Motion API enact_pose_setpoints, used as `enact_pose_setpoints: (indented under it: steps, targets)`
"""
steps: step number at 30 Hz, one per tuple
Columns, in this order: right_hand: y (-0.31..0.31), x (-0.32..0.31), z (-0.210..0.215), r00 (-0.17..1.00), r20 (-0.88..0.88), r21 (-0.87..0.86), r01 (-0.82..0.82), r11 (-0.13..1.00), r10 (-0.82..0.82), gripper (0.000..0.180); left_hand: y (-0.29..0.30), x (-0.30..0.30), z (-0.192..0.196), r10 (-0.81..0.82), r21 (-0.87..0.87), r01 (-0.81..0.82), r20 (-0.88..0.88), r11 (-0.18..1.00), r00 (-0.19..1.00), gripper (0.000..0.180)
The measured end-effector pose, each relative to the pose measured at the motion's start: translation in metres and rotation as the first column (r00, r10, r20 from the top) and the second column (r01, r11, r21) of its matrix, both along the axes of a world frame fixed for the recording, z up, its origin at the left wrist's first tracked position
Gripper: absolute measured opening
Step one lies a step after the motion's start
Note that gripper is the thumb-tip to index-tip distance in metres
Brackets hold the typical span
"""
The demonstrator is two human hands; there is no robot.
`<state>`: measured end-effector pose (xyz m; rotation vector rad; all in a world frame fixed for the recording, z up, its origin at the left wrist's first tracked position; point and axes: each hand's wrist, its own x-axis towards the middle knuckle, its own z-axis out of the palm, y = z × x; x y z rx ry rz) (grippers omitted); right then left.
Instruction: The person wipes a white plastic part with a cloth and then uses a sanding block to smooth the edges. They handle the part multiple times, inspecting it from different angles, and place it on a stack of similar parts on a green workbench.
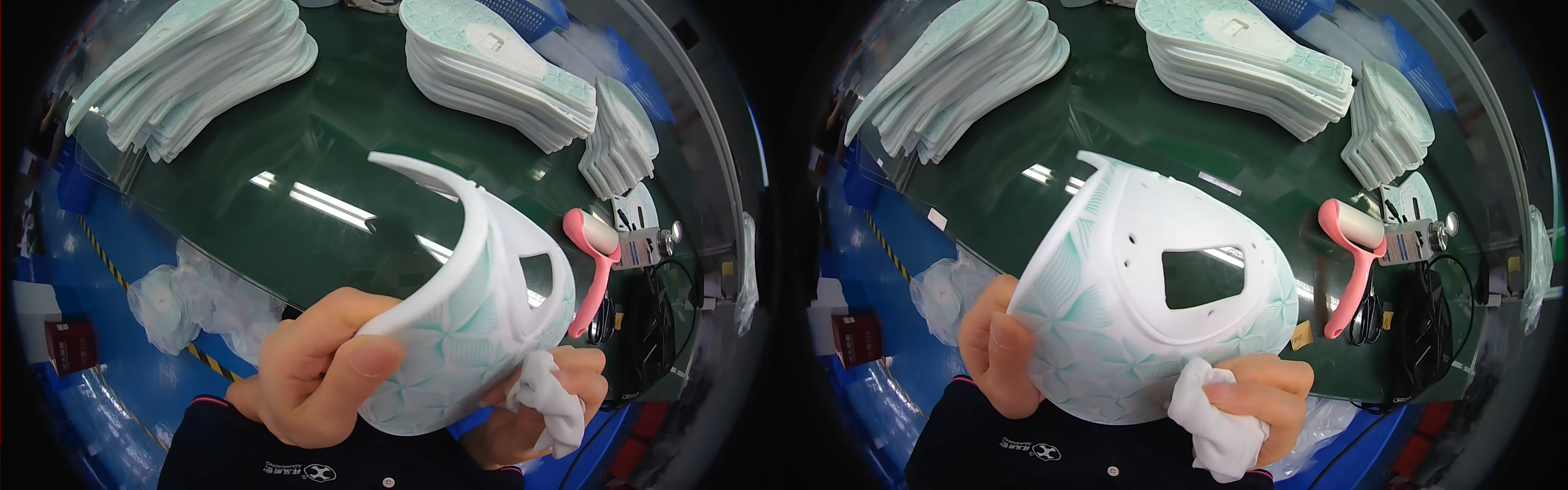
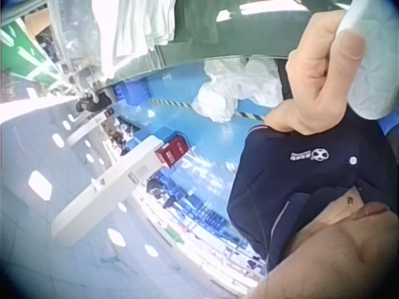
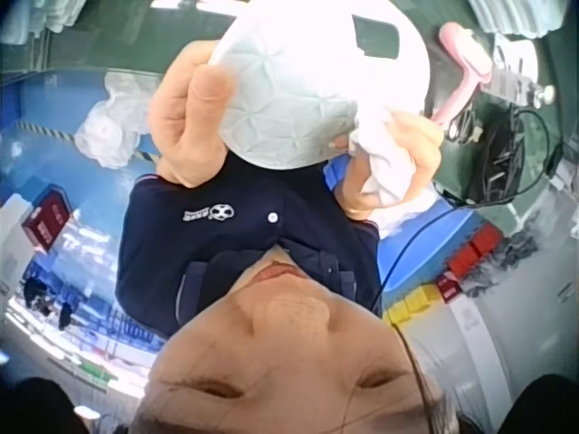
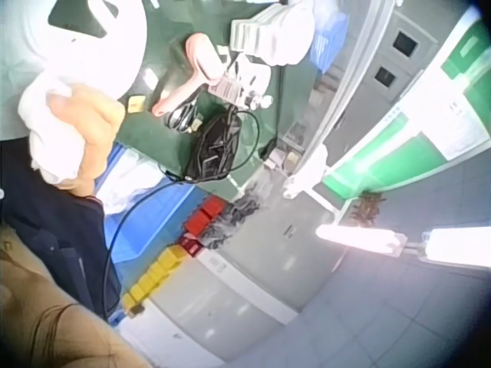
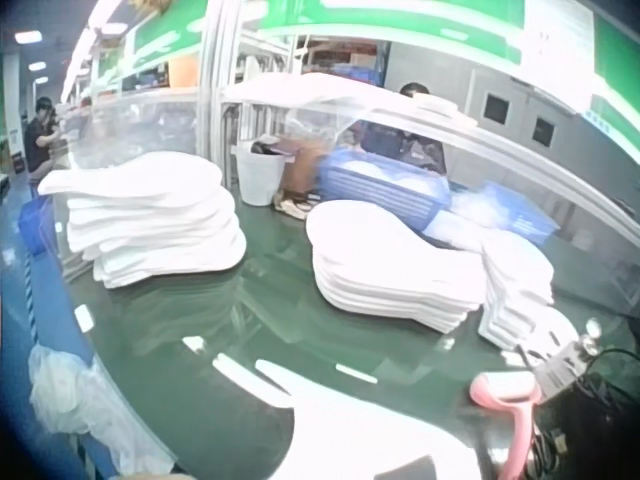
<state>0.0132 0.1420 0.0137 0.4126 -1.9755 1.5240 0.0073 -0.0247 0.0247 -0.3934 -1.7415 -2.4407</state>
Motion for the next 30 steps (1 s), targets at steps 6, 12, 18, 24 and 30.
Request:
enact_pose_setpoints:
  steps: [6,12,18,24,30]
  targets:
    - [0.003,-0.006,-0.008,0.995,-0.097,0.104,-0.004,0.995,0.015,0.018,0.016,0.0,0.008,0.212,-0.06,-0.207,0.091,0.976,0.973,0.037]
    - [-0.002,-0.005,-0.001,1.0,-0.013,0.065,-0.019,0.998,0.02,0.018,0.008,0.0,-0.003,0.071,0.031,-0.072,0.02,0.997,0.997,0.027]
    - [-0.011,-0.008,0.012,1.0,-0.029,0.302,-0.001,0.953,0.011,0.035,0.012,-0.002,-0.005,0.058,-0.091,-0.058,-0.011,0.994,0.998,0.022]
    - [-0.019,-0.03,0.02,0.982,-0.116,0.313,0.179,0.933,-0.149,0.026,0.018,-0.006,-0.01,0.089,-0.21,-0.101,-0.068,0.972,0.994,0.019]
    - [-0.01,-0.01,0.005,0.994,-0.073,0.448,0.106,0.888,-0.082,0.024,0.014,-0.005,-0.009,0.16,-0.247,-0.121,0.146,0.961,0.976,0.035]
